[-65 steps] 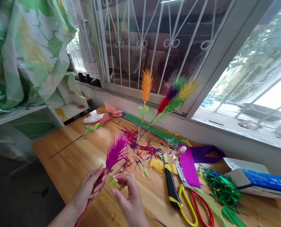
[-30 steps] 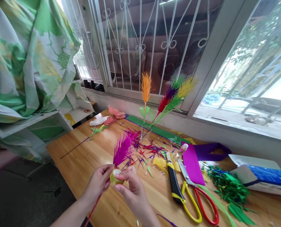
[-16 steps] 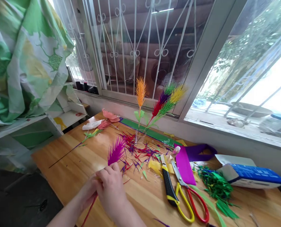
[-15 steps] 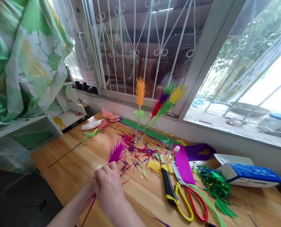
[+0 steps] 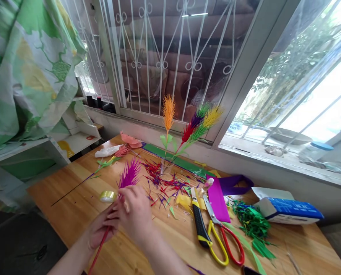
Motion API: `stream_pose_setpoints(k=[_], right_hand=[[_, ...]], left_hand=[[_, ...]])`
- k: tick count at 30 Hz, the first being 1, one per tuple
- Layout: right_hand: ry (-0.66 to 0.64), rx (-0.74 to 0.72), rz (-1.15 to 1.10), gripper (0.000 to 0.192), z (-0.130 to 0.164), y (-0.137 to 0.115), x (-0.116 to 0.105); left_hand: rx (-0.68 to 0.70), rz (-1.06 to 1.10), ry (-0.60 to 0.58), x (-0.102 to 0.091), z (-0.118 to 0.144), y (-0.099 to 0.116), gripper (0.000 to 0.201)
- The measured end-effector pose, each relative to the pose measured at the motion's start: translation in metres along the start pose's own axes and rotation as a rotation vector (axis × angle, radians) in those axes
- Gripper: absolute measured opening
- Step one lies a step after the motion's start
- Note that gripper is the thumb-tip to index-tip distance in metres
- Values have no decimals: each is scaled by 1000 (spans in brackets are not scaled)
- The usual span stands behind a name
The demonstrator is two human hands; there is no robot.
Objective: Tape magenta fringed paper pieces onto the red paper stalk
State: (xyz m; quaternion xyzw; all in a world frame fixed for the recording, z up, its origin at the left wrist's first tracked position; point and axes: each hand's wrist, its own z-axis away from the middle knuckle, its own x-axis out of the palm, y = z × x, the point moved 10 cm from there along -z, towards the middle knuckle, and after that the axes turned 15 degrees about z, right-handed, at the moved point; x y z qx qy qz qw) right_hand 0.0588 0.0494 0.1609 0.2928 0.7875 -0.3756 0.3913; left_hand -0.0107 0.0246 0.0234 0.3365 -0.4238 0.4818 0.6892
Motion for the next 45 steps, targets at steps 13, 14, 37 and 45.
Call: stream_pose_setpoints(k=[13, 14, 37, 45], right_hand=[[-419, 260, 470, 27, -22, 243, 56], [-446, 245, 473, 27, -23, 244, 62], [-157, 670, -820, 34, 35, 206, 26], [-195, 669, -1095, 26, 57, 136, 46]], left_hand=[[-252, 411, -2, -1, -2, -39, 23], [-249, 407, -4, -2, -3, -39, 23], [-290, 349, 18, 8, 3, -45, 28], [-300, 313, 3, 3, 8, -51, 28]])
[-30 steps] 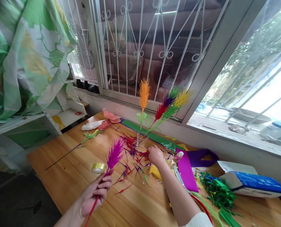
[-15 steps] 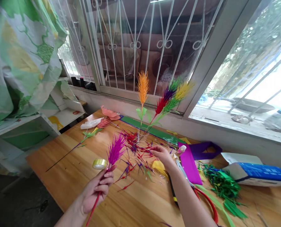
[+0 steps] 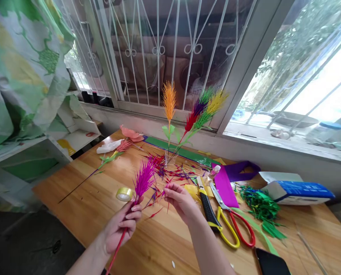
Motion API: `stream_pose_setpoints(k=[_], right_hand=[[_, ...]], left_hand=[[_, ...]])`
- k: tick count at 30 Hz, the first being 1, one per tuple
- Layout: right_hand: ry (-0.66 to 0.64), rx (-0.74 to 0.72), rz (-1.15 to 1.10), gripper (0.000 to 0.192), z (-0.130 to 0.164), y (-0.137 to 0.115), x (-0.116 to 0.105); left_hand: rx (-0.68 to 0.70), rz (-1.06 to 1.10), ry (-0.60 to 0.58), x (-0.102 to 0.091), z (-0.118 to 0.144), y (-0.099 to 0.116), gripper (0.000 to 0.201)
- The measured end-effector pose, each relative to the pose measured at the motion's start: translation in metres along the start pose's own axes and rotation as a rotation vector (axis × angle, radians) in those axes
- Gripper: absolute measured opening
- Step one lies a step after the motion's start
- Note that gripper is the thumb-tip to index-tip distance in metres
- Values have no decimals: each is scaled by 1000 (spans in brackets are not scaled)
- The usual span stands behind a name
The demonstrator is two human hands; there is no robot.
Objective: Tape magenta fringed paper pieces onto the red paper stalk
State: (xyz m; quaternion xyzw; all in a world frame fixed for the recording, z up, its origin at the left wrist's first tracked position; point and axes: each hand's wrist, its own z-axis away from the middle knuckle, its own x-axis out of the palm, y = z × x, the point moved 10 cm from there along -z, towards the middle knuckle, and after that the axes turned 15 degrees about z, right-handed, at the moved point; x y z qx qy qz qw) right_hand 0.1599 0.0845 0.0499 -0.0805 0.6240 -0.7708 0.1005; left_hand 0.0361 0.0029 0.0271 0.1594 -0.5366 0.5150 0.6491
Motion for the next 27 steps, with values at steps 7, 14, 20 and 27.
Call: stream_pose_setpoints(k=[7, 14, 20, 27], right_hand=[[-2, -51, 25, 27, 20, -17, 39], [-28, -112, 197, 24, 16, -39, 67], [-39, -133, 344, 15, 6, -47, 78], [4, -181, 459, 10, 5, -52, 85]], left_hand=[[70, -108, 60, -2, 6, 5, 25], [84, -106, 65, -6, 6, 7, 25], [76, -96, 52, -4, 9, 6, 28], [79, -123, 29, -2, 13, 6, 23]])
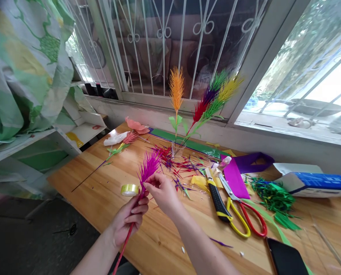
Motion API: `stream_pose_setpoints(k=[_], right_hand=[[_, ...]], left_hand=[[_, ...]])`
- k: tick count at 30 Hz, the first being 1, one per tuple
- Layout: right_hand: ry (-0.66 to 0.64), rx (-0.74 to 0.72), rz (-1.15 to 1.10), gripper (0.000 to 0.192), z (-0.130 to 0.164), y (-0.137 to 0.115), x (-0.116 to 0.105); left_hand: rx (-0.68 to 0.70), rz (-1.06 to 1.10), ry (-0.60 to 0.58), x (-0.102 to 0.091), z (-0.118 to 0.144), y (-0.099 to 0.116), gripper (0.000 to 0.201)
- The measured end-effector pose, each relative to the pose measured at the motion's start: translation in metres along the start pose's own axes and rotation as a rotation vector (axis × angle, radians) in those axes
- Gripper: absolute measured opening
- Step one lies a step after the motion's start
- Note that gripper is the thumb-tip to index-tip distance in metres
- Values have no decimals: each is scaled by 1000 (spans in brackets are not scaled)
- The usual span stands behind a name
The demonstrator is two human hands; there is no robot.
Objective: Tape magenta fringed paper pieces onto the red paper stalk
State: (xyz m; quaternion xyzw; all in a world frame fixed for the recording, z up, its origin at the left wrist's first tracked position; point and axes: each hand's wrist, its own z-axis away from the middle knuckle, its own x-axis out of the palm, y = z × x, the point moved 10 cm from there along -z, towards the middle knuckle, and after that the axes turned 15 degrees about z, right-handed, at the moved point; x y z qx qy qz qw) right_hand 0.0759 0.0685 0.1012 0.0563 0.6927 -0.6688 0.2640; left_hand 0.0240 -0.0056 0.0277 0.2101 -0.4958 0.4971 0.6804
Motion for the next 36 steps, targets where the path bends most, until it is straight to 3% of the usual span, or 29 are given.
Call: stream_pose_setpoints(k=[9, 29, 36], right_hand=[[135, -87, 166, 6, 5, -2, -5], [195, -138, 325, 4, 13, -21, -11], [224, -98, 197, 29, 19, -12, -11]], left_hand=[[-70, 120, -85, 8, 1, -7, 20], [-118, 164, -107, 13, 1, -14, 12], [-117, 210, -107, 15, 2, -15, 15]])
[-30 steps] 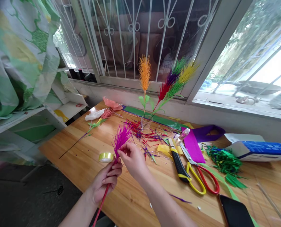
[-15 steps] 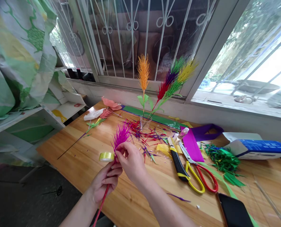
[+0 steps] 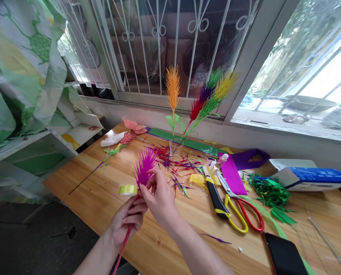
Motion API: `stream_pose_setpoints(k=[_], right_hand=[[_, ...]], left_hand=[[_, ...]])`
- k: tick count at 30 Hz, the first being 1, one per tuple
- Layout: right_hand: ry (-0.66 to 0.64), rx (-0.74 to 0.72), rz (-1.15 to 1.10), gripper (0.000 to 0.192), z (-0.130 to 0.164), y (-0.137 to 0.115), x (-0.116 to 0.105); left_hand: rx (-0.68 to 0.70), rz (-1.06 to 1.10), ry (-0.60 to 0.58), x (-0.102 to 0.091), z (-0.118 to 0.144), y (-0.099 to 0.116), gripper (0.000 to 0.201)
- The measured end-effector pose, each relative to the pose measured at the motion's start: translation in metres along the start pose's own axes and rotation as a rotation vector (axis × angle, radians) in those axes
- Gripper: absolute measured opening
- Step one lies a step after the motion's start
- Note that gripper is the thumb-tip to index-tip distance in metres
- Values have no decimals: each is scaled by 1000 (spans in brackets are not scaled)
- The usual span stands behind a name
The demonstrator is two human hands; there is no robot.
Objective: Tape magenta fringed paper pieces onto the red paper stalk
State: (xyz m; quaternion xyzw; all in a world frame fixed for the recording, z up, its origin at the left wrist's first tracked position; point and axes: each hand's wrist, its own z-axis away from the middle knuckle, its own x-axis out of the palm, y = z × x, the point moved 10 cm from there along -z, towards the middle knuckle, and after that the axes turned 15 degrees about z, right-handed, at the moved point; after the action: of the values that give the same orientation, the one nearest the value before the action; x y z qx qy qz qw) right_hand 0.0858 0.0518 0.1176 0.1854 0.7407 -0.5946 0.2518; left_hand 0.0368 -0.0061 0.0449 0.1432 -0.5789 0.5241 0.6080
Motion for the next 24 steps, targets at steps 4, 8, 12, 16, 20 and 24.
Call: stream_pose_setpoints(k=[4, 8, 12, 16, 20, 24], right_hand=[[-6, 9, -66, 37, 1, 3, 2], [-25, 3, -156, 36, 1, 5, 7], [96, -3, -167, 40, 8, 1, -12], [129, -284, 34, 42, 24, -43, -33], [4, -527, 309, 44, 37, -76, -18], [-2, -478, 309, 25, 39, -72, -11]], left_hand=[[11, -14, 15, -2, 0, 0, 12], [15, -9, -4, -1, 1, -1, 10], [47, -65, -21, 0, 2, 4, 12], [210, -355, 40, -7, 1, 20, 8], [466, -593, 109, -4, 10, 34, 10], [552, -734, 218, -2, 17, 38, 22]])
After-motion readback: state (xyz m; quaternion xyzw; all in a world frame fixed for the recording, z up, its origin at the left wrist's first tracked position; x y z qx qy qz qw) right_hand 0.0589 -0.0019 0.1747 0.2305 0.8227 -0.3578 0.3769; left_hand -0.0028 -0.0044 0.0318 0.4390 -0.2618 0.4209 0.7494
